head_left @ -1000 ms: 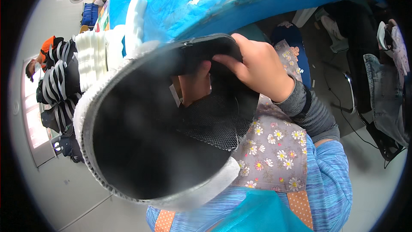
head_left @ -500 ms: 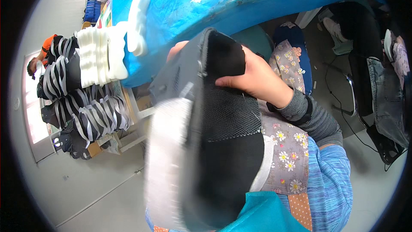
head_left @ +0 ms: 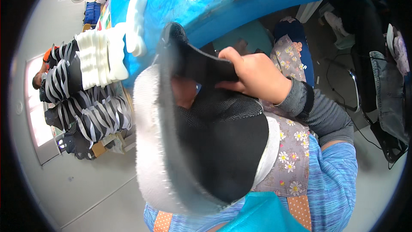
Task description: The person assembles a shoe by hand, first fitting a black inner lining into a grey shoe shell and then inserting a white foam padding component into the heel area before smoothing the interior.
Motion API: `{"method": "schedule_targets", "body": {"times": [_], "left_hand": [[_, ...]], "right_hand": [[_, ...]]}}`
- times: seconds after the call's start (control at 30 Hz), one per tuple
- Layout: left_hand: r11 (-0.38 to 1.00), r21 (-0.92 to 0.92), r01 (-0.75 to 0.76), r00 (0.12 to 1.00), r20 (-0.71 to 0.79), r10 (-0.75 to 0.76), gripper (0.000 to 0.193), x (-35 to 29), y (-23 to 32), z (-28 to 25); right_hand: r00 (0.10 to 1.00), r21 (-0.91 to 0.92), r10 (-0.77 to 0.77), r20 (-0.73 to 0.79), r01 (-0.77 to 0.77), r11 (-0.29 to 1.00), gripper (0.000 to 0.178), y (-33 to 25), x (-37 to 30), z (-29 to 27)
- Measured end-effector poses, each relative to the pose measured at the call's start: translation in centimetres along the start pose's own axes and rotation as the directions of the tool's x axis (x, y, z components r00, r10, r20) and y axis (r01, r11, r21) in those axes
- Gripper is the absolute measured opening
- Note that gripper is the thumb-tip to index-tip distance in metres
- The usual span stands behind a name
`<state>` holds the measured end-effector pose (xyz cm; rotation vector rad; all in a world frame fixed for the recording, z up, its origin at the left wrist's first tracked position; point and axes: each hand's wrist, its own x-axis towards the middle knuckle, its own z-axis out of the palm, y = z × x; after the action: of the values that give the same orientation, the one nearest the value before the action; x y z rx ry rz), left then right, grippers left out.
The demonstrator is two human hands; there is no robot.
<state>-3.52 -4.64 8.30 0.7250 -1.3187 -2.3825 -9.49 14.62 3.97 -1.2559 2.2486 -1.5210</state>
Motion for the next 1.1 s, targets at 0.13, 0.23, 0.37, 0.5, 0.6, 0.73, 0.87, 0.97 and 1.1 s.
{"method": "schedule_targets", "body": {"times": [0.13,0.23,0.37,0.5,0.6,0.73,0.87,0.97,1.1], "left_hand": [[0.999,-0.015,0.035,0.968,0.249,-0.03,0.054,-0.4,-1.4,-3.6],[0.992,0.086,0.093,0.973,0.203,-0.109,0.056,-0.6,-2.3,-3.3],[0.976,0.215,-0.037,0.972,0.236,-0.016,0.046,-1.4,-1.7,-2.3],[0.897,0.355,-0.262,0.908,0.405,0.105,0.037,-1.5,-0.9,-1.3],[0.807,0.465,-0.364,0.873,0.472,0.122,0.03,1.0,-1.5,-0.1],[0.889,0.356,-0.288,0.871,0.484,0.088,0.065,1.8,-0.8,3.0],[0.868,0.281,-0.409,0.674,0.735,0.08,0.062,2.0,-1.0,1.6],[0.915,0.402,-0.029,0.816,0.538,-0.21,0.033,0.8,-0.5,1.3],[0.769,0.572,-0.286,0.852,0.519,-0.07,0.027,0.0,-0.9,2.3]], "right_hand": [[0.98,0.047,-0.04,-0.194,0.049,0.998,0.067,-0.5,0.6,0.5],[0.968,0.021,-0.096,-0.233,0.104,0.994,0.065,-1.0,1.4,0.0],[0.994,0.086,-0.053,-0.091,0.061,0.994,0.072,-0.3,1.8,-0.6],[0.986,-0.018,0.03,-0.163,-0.034,0.999,0.063,0.6,2.7,0.2],[0.998,0.054,0.007,-0.064,-0.003,0.999,0.049,0.4,5.2,-0.6],[0.976,-0.019,-0.181,0.123,0.185,0.983,0.031,-3.9,9.7,-1.7],[0.957,-0.074,-0.227,0.182,0.243,0.967,0.026,-4.9,9.4,-1.8],[0.953,-0.075,-0.241,0.182,0.258,0.963,0.023,-4.1,8.1,-2.5],[0.986,-0.473,-0.12,0.116,0.161,0.866,0.019,-2.7,5.2,-5.5]]}}
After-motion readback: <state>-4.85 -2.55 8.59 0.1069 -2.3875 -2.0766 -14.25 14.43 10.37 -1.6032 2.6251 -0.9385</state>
